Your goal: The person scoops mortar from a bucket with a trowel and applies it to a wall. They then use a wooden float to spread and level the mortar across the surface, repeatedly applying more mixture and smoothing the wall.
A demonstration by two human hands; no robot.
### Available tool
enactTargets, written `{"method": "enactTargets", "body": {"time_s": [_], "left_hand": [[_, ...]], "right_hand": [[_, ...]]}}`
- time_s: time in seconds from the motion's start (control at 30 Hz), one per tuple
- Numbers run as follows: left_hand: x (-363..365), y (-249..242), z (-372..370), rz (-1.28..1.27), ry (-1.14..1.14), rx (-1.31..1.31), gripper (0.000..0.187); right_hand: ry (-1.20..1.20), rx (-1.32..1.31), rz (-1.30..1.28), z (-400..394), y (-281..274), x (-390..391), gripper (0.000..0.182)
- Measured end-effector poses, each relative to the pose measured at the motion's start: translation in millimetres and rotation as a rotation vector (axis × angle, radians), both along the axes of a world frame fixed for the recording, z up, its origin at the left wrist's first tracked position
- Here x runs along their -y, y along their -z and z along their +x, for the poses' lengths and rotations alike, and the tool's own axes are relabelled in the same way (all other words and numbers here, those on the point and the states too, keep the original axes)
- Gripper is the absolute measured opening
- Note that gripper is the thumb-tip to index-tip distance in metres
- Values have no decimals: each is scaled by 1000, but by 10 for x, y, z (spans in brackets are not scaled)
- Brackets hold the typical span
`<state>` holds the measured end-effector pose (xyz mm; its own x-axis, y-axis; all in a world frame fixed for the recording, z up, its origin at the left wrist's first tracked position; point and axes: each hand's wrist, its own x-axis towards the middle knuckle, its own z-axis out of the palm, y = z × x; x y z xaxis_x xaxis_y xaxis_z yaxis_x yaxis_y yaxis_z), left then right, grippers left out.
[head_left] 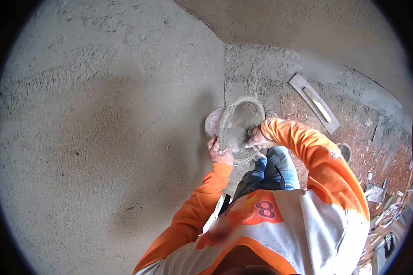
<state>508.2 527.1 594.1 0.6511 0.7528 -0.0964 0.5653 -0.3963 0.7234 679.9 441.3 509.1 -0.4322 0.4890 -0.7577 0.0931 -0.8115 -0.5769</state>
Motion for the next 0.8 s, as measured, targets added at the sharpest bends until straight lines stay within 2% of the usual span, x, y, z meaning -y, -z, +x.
{"method": "enactTargets", "body": {"time_s": [0.03, 0.07, 0.1, 0.13, 0.17, 0.2, 0.3, 0.37, 0.43, 0.47, 0.5, 0.57, 0.6, 0.67, 0.7, 0.73, 0.77, 0.8], "left_hand": [[-10, 5, -19, 10, 19, -64, 44], [-87, 303, -213, -107, -97, 69, 45], [-132, 325, -198, -105, -81, 69, 45], [-185, 329, -225, -245, -294, -16, 40], [-248, 322, -257, -378, -513, -104, 35], [-302, 327, -276, -366, -513, -113, 35], [-345, 559, -164, -476, -841, -375, 28], [-423, 1145, -358, -546, -742, -329, 27], [-261, 963, -164, -748, -773, -436, 31], [-219, 1288, -333, -704, -796, -432, 31], [-204, 1579, -565, -659, -819, -428, 32], [-120, 1517, -752, -679, -756, -506, 34], [-90, 1434, -787, -710, -691, -582, 35], [-79, 1228, -850, -808, -757, -682, 35], [-52, 1245, -981, -722, -719, -728, 35], [-31, 1276, -1095, -635, -682, -773, 34], [-25, 1120, -1042, -631, -689, -767, 34], [2, 807, -882, -619, -587, -888, 35]], "right_hand": [[88, -171, -103, -24, -108, 66, 19], [165, -282, -163, -16, -206, 169, 20], [229, -340, -186, 40, -311, 262, 22], [270, -362, -147, 117, -388, 380, 30], [272, -327, -24, 157, -382, 488, 29], [311, -337, 6, 228, -450, 571, 29], [463, -308, 5, 344, -330, 538, 28], [703, -379, -2, 410, -114, 423, 28], [897, -476, 55, 610, -62, 374, 28], [1053, -320, 132, 700, -180, 363, 27], [1180, -288, 270, 810, -203, 369, 27], [1473, -131, 388, 1034, -468, 354, 21], [1656, 55, 447, 1099, -463, 299, 19], [1897, 521, 548, 1242, -484, 181, 19], [1987, 805, 600, 1307, -474, 71, 20], [1986, 797, 607, 1368, -449, -114, 20], [2129, 1111, 411, 1440, -400, -365, 20], [2240, 1430, 187, 1552, -297, -616, 20]]}}
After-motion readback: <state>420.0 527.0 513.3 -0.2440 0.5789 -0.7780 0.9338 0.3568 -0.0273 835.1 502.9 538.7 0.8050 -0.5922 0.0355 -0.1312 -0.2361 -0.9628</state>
